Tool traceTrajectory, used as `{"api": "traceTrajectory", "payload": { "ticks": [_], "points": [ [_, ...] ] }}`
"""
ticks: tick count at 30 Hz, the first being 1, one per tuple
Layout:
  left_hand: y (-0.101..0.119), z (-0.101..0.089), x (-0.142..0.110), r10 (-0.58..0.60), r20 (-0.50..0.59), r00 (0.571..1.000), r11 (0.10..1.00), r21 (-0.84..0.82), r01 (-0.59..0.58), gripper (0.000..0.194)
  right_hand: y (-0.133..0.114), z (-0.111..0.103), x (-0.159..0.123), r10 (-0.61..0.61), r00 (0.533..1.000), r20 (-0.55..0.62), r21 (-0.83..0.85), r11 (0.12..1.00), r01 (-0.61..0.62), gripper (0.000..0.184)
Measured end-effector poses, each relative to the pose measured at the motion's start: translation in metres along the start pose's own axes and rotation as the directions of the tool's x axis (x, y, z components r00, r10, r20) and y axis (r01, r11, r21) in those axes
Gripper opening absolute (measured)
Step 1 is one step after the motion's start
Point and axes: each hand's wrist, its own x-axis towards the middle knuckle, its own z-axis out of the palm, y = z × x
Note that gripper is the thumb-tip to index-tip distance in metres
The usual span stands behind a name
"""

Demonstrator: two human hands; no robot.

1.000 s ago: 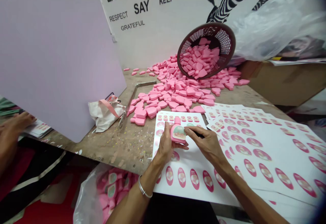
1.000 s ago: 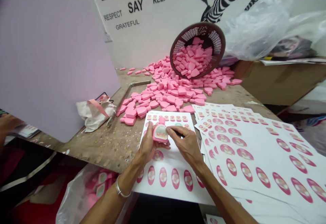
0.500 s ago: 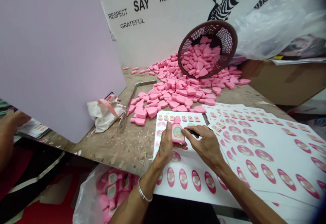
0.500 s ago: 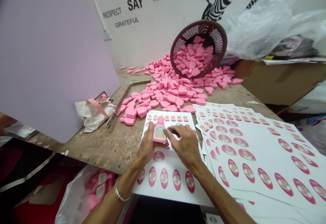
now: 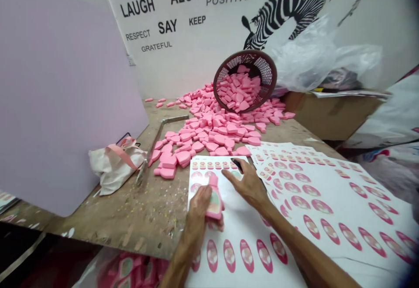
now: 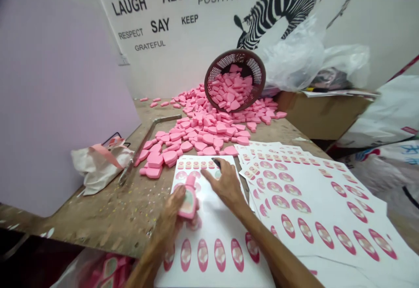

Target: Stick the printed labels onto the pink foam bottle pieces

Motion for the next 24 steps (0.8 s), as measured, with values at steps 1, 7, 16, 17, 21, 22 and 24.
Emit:
{"api": "traceTrajectory", "payload": {
  "ticks": [1, 7, 16, 17, 21, 22, 24],
  "points": [
    [0.001, -0.014, 0.002, 0.061, -0.049, 0.997, 0.992, 0.114, -0.055, 0.05, 0.016, -0.004, 0.014, 0.006, 0.999, 0.032, -0.097, 0.995, -0.003, 0.047],
    [0.008, -0.112, 0.038, 0.411, -0.256, 0.875, 0.563, 0.826, -0.023, 0.042, 0.091, -0.026, 0.104, -0.002, 0.979, 0.203, -0.355, 0.932, 0.075, 0.059],
    [0.034, -0.062, 0.039, 0.587, -0.041, 0.809, 0.523, 0.782, -0.339, 0.028, 0.103, -0.038, 0.137, 0.116, 0.971, 0.21, -0.448, 0.894, -0.01, 0.049],
    [0.033, -0.046, 0.041, 0.491, -0.023, 0.871, 0.626, 0.705, -0.334, 0.028, 0.101, -0.042, 0.129, 0.13, 0.978, 0.161, -0.457, 0.889, -0.043, 0.053],
    [0.015, 0.018, 0.056, 0.261, 0.073, 0.963, 0.855, 0.445, -0.266, 0.03, 0.073, -0.047, 0.072, 0.145, 0.989, 0.015, -0.308, 0.942, -0.133, 0.054],
    [0.008, 0.031, 0.059, 0.239, 0.097, 0.966, 0.881, 0.397, -0.258, 0.033, 0.064, -0.043, 0.055, 0.133, 0.991, 0.03, -0.223, 0.967, -0.123, 0.048],
    [-0.004, 0.052, 0.064, 0.205, 0.125, 0.971, 0.914, 0.331, -0.236, 0.035, 0.045, -0.034, 0.023, 0.077, 0.994, 0.082, -0.043, 0.996, -0.073, 0.038]
  ]
}}
